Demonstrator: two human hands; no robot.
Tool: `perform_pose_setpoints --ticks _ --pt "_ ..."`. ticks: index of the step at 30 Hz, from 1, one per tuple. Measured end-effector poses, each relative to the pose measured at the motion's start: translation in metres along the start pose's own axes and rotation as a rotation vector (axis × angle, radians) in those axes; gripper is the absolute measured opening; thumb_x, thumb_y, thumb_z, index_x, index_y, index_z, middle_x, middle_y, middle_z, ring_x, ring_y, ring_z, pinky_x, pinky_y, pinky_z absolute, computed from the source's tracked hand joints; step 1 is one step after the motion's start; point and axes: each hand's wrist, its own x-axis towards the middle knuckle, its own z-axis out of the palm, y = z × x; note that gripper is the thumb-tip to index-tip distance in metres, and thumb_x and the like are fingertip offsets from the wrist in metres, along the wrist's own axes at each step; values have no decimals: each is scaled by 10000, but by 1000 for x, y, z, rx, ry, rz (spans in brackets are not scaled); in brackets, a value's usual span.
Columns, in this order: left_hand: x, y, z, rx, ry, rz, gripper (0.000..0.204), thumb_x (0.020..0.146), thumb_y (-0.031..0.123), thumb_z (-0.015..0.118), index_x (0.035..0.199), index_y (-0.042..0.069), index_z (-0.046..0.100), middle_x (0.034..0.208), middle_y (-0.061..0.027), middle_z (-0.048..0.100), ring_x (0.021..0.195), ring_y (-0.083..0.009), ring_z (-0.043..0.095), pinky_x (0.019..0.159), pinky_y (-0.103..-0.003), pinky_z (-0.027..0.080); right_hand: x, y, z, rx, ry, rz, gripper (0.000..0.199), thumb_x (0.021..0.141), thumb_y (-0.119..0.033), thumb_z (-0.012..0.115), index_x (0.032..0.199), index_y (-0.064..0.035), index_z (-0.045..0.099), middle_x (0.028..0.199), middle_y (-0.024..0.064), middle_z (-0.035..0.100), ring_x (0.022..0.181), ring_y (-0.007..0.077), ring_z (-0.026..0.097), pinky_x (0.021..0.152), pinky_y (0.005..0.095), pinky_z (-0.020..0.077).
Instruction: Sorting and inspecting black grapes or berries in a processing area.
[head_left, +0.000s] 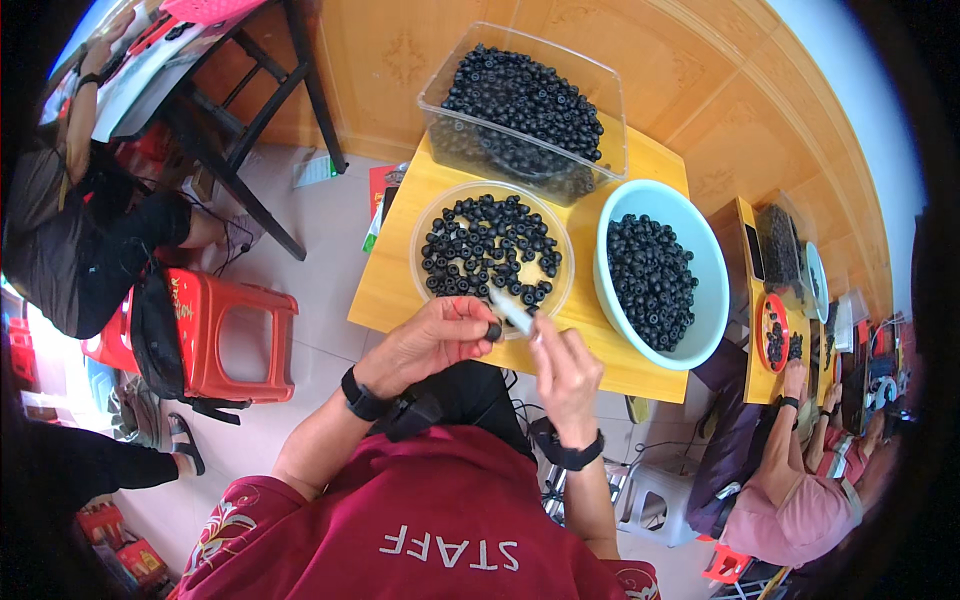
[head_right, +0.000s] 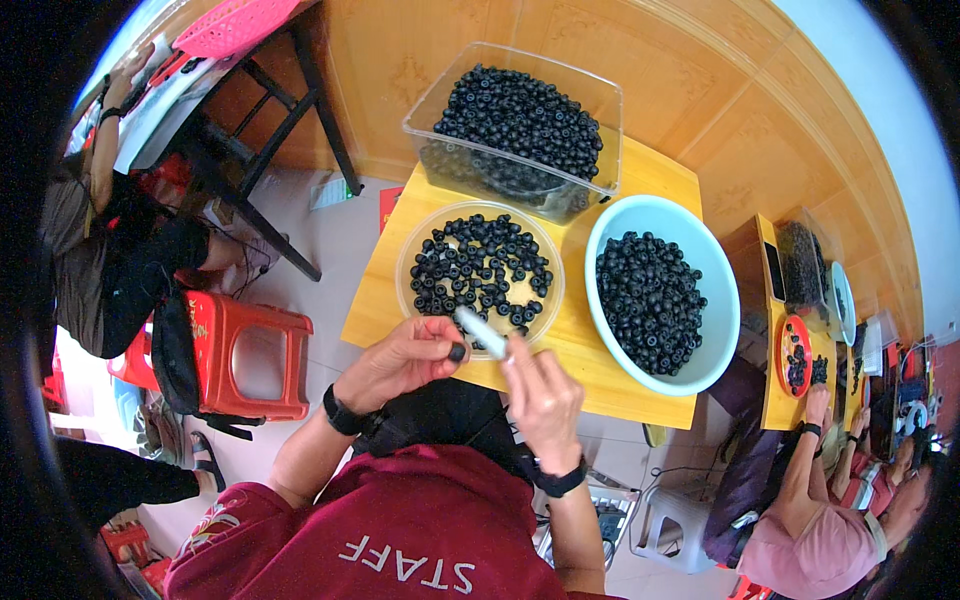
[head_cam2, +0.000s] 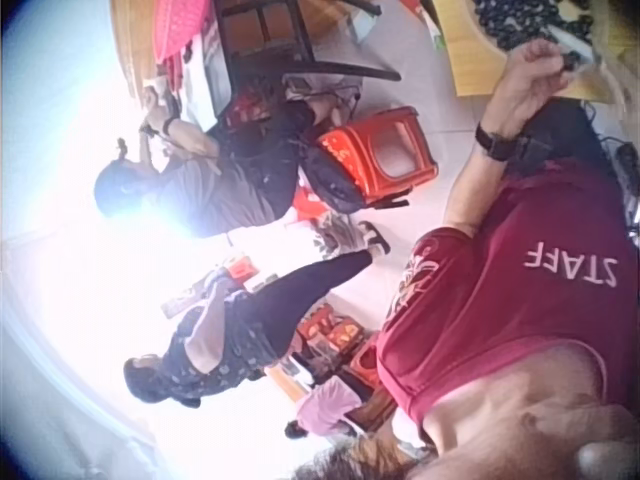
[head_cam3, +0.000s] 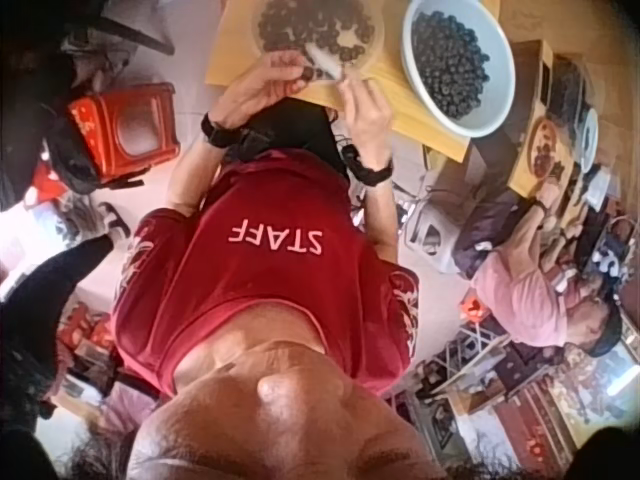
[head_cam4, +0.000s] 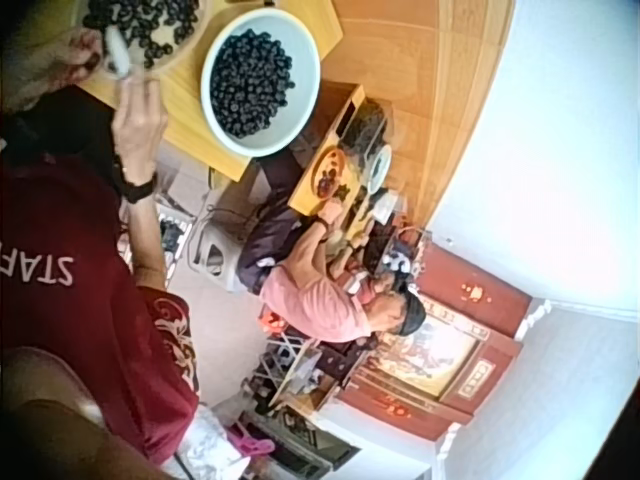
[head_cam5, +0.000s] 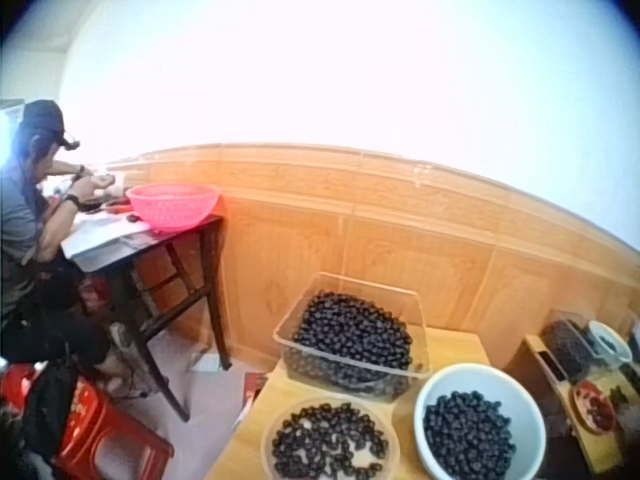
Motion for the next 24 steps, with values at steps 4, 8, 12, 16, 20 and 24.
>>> perform_pose_setpoints --ticks 4,8,12,16,20,24 --pt "-8 5 10 21 -64 -38 123 864 57 640 979 28 609 938 -91 658 791 -137 658 721 -229 552 -6 12 -6 35 24 146 274 812 -74 657 1085 -46 665 692 99 547 549 242 571 512 350 458" --pt "-4 5 7 18 25 -3 167 863 76 646 1019 38 600 977 -110 646 801 -131 637 719 -211 532 -6 5 -5 94 27 202 266 830 -53 638 1094 -28 655 715 111 572 571 245 589 528 337 463" --pt "0 3 8 4 85 -2 210 850 54 646 1054 61 598 1021 -109 635 873 -133 617 784 -222 513 -13 8 -7 105 33 256 267 834 -51 636 1099 -24 652 721 116 577 572 242 586 532 333 462" --pt "4 2 7 19 77 34 209 842 -6 627 1039 53 597 978 -73 647 876 -139 623 814 -246 504 -21 7 -10 123 69 280 251 837 -24 618 1085 0 650 713 105 576 563 203 544 531 311 435" --pt "16 1 5 71 178 82 163 822 -30 626 934 81 585 884 -36 620 735 -97 550 683 -206 441 -30 4 -19 149 85 353 244 848 -8 592 1084 19 647 722 88 583 575 159 506 542 288 406" --pt "42 -5 9 123 178 7 141 827 -4 635 925 81 580 834 -14 591 691 -84 507 635 -201 412 -45 12 -30 179 237 343 249 867 -30 568 1100 19 642 724 78 572 595 141 495 553 283 397"
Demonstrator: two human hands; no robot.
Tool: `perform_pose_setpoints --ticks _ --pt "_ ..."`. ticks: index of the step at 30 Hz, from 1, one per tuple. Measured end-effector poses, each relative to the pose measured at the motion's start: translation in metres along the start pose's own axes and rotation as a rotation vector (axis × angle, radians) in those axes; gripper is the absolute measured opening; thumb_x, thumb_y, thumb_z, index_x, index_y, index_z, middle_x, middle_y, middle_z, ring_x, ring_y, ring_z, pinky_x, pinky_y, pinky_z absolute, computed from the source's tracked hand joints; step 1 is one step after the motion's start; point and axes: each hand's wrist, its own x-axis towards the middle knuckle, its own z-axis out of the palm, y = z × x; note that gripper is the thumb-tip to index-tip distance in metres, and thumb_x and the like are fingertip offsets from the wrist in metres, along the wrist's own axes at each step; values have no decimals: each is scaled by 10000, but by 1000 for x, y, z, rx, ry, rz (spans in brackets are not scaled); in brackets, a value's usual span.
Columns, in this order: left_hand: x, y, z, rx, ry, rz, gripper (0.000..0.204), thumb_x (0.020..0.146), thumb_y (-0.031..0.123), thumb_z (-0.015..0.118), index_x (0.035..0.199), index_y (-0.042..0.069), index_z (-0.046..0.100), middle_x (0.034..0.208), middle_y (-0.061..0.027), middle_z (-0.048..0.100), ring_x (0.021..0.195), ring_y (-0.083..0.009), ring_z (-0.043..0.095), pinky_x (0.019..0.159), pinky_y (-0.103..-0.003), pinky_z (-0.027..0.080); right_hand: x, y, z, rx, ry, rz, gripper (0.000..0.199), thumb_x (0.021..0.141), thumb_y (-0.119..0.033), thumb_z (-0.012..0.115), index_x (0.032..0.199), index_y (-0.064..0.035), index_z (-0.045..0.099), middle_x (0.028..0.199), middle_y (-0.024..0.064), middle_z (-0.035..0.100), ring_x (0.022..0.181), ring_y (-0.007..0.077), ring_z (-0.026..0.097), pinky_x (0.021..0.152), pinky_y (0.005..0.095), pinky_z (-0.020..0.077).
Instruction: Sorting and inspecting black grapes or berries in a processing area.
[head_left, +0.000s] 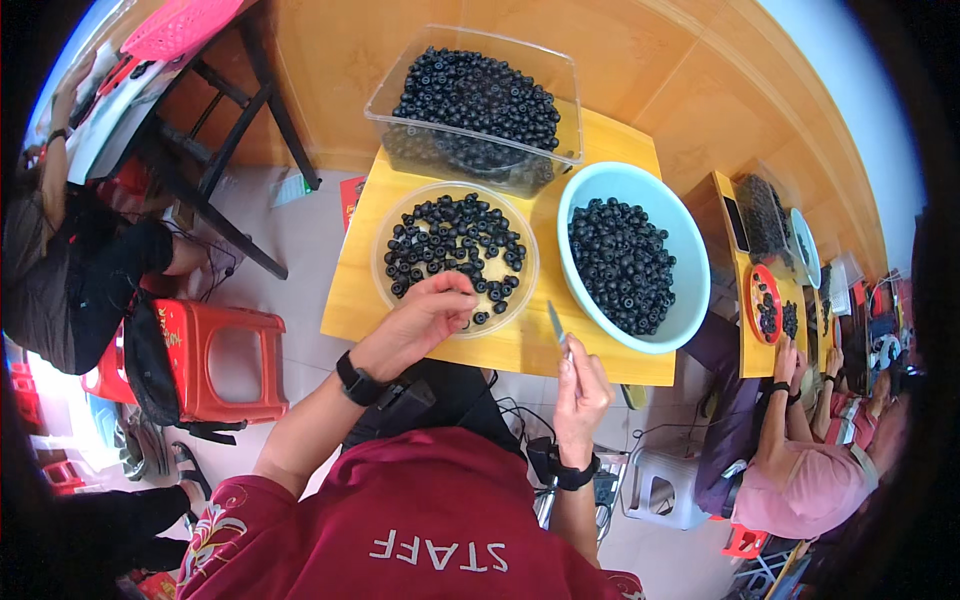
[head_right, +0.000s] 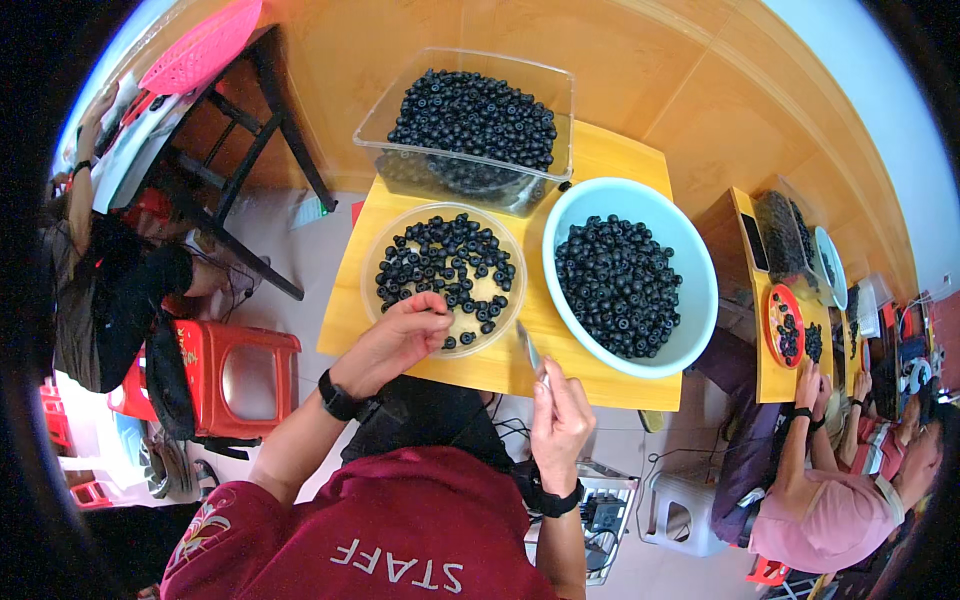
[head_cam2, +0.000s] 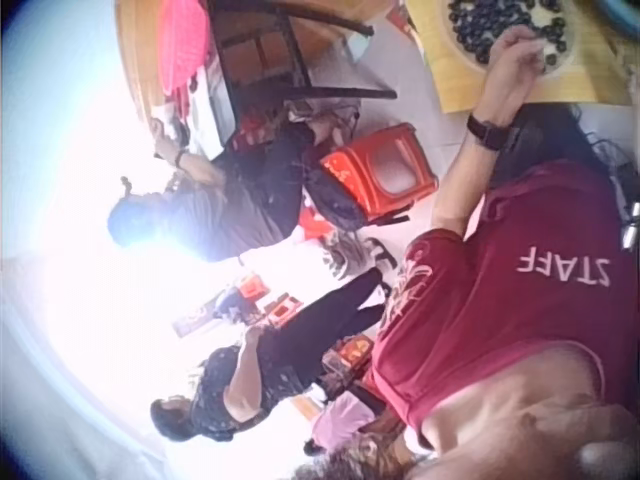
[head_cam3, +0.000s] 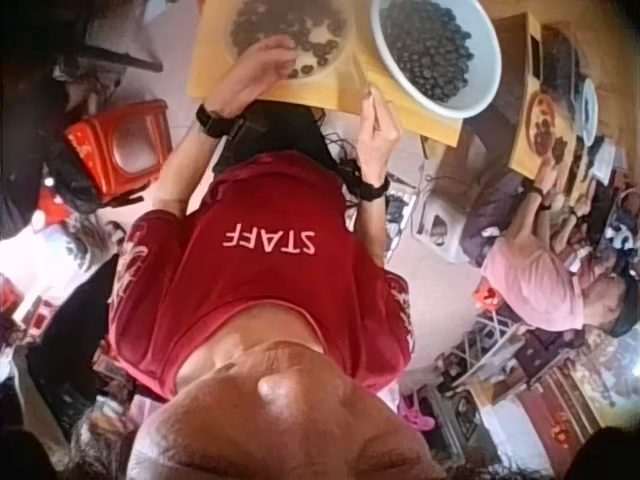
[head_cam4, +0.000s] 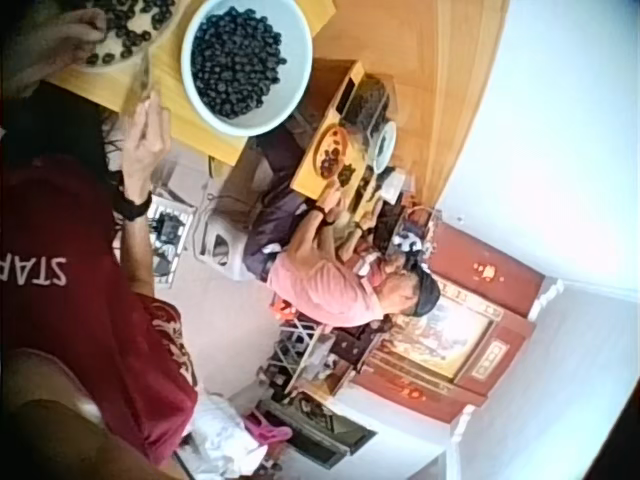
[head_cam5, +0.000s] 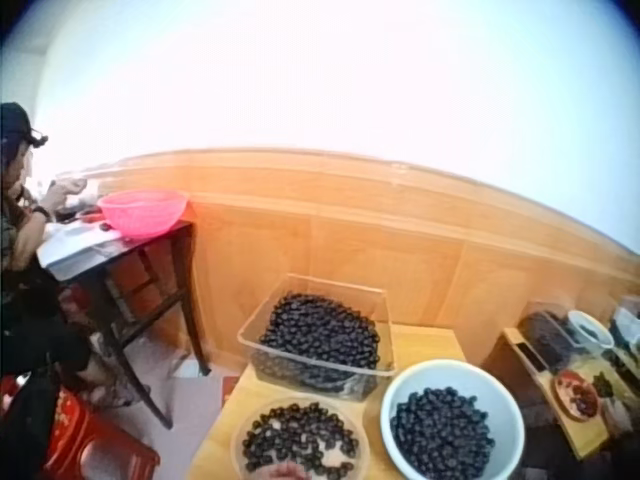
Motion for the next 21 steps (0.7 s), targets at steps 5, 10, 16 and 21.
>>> perform_pose_setpoints --ticks 5,10,16,21 --pt "45 -3 62 266 -6 -31 167 882 56 602 1047 41 580 963 -55 591 852 -134 589 783 -215 472 -7 7 -28 -47 98 122 283 880 -31 543 1145 30 618 817 113 627 669 173 562 600 293 436" --pt "57 9 109 307 -272 -31 476 895 97 596 1327 -11 429 1201 -157 516 1062 -272 606 967 -330 469 -7 13 -35 -46 174 149 280 884 -28 527 1139 40 619 825 117 629 693 174 566 607 285 433" --pt "36 30 36 842 -130 -8 326 834 107 663 1112 -42 580 1003 -101 643 917 -180 649 813 -307 529 -13 11 -25 41 134 190 270 890 -23 526 1135 38 620 838 124 636 717 177 585 643 287 456" --pt "31 11 -9 1402 -75 118 193 788 81 658 952 -20 659 874 -104 685 835 -189 664 738 -305 522 -11 10 -9 30 66 161 260 888 -23 539 1129 24 627 808 120 627 687 174 580 619 286 449"
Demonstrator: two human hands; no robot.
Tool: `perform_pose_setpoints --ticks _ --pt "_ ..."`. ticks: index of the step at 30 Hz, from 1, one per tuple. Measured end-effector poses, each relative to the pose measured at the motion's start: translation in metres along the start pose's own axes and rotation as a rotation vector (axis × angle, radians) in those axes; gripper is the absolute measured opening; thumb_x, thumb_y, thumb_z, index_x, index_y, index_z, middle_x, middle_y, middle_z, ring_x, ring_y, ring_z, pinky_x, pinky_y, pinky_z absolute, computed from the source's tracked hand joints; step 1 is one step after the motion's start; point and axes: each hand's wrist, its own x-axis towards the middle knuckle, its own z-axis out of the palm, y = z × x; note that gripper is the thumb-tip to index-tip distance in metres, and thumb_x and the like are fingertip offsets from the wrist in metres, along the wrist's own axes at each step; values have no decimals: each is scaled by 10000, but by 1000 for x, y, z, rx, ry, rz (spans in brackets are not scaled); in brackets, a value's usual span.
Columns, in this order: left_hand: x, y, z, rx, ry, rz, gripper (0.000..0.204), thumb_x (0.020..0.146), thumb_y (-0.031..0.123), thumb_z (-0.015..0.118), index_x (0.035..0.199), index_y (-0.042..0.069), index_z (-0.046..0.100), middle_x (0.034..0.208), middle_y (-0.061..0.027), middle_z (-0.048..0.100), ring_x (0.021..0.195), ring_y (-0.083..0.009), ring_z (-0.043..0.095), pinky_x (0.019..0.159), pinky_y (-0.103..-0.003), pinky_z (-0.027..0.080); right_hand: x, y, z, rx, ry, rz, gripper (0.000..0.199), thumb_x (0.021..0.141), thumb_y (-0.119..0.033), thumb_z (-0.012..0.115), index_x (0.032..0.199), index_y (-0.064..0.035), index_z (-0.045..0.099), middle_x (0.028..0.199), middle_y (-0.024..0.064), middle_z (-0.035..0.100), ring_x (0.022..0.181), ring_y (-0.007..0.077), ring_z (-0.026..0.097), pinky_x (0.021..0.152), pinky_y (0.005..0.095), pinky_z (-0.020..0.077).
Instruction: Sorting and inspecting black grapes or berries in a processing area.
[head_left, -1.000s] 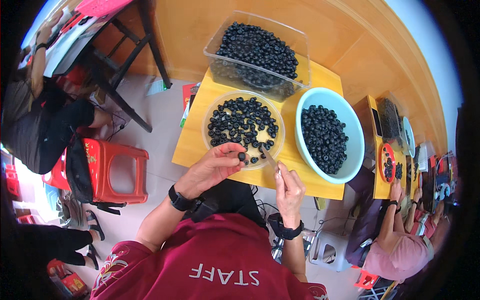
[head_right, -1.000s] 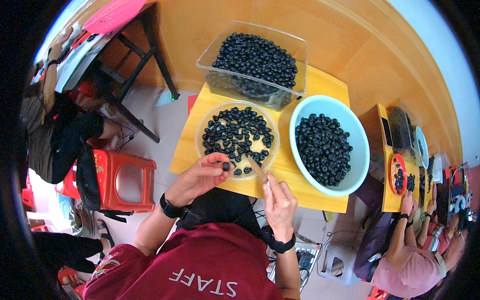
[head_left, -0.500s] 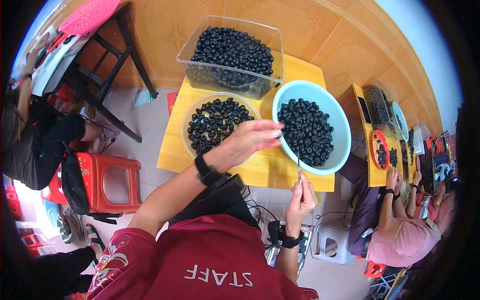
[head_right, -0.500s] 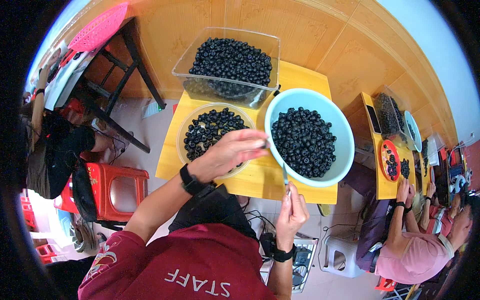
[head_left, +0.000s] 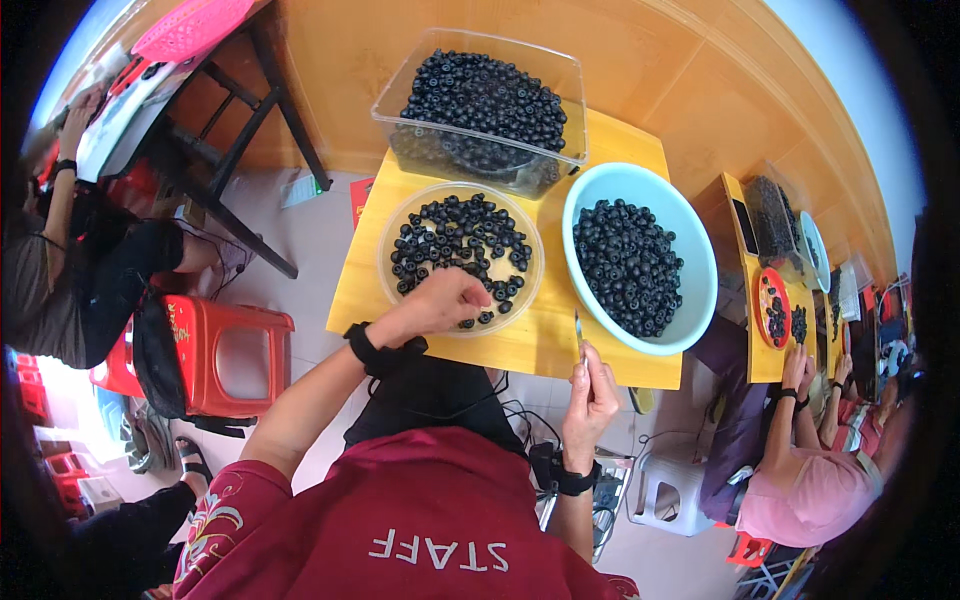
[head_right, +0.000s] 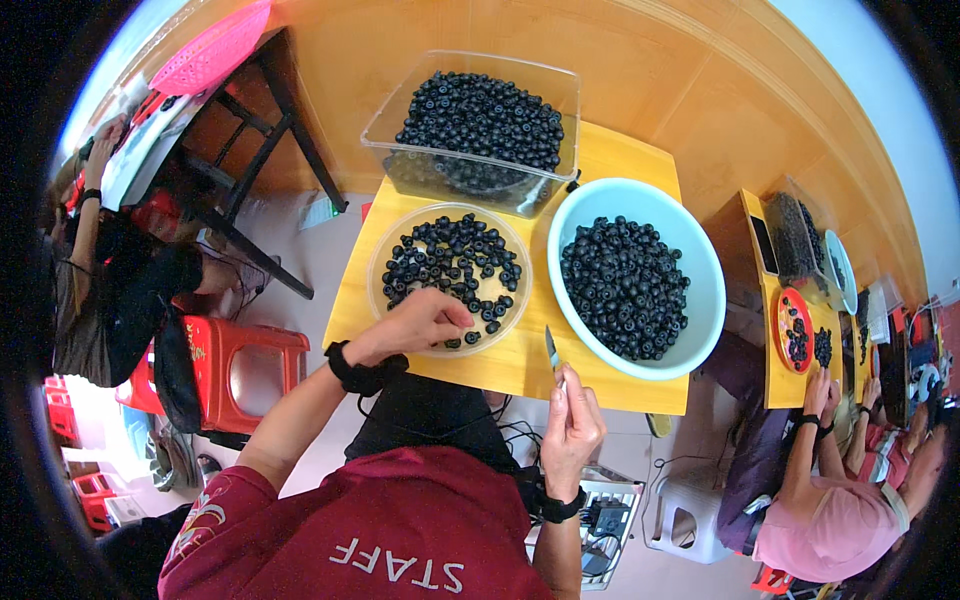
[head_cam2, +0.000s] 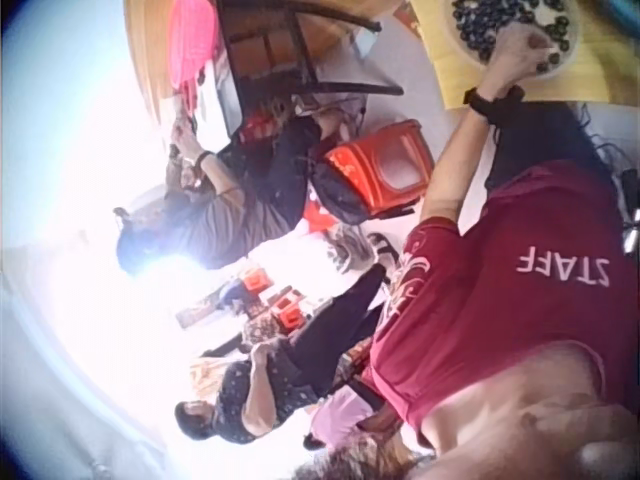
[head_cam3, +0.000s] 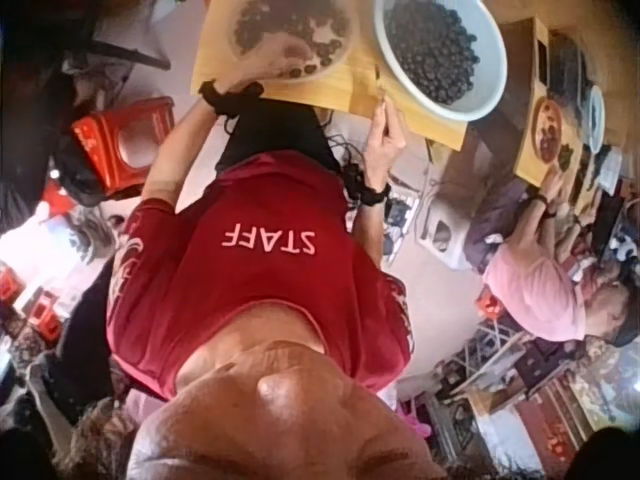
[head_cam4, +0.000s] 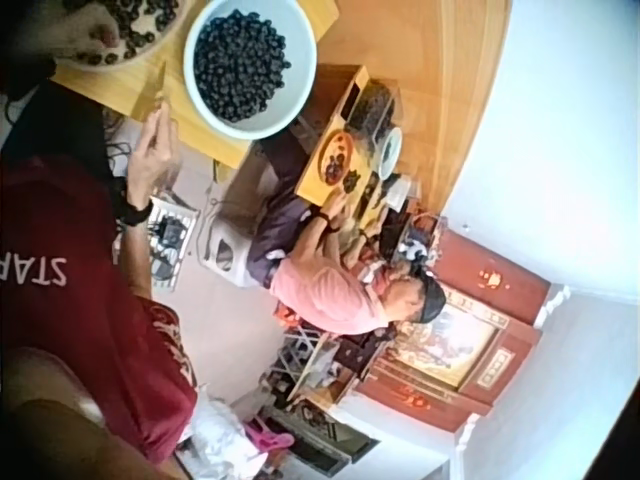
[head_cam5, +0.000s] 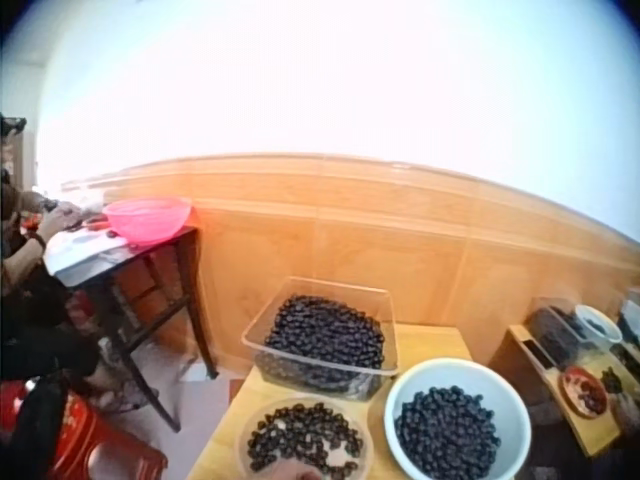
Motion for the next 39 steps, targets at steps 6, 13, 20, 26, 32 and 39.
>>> perform_pose_setpoints --ticks 6,13,20,26,32,39 --pt "3 -14 37 466 210 241 145 712 28 598 850 18 644 798 -155 585 825 -348 601 729 -404 487 6 -11 10 -34 -25 -120 267 874 -11 559 1130 16 630 738 116 591 614 183 554 556 307 425" --pt "4 -8 36 450 139 169 99 729 10 560 817 10 605 835 -172 604 847 -362 595 715 -407 481 4 -14 12 -36 -42 -98 271 865 0 563 1127 19 631 741 120 591 617 188 558 556 305 431" --pt "-22 23 -3 -393 -18 2 165 859 83 574 1001 14 619 852 -34 617 746 -139 624 689 -283 502 11 -22 17 -18 -57 -164 260 860 -10 576 1111 24 635 741 109 591 612 177 557 560 293 436" --pt "-53 22 -6 -1275 -27 -110 176 904 98 596 1065 27 591 991 -53 636 883 -140 654 787 -252 547 15 -40 34 -8 -196 -287 291 801 -18 651 1092 -7 652 695 90 555 550 181 548 519 300 437" --pt "-65 13 6 -1438 -15 -38 185 898 105 604 1067 30 605 1010 -45 642 912 -125 632 824 -251 530 20 -59 46 -103 -287 -487 374 735 -60 729 1102 -55 661 680 67 531 550 216 563 508 326 454" --pt "-70 11 8 -1499 -3 -37 185 889 107 615 1062 44 596 1005 -33 642 926 -111 621 845 -248 518 23 -61 48 -191 -289 -602 397 730 -109 742 1116 -70 659 647 45 482 541 202 533 491 330 439"
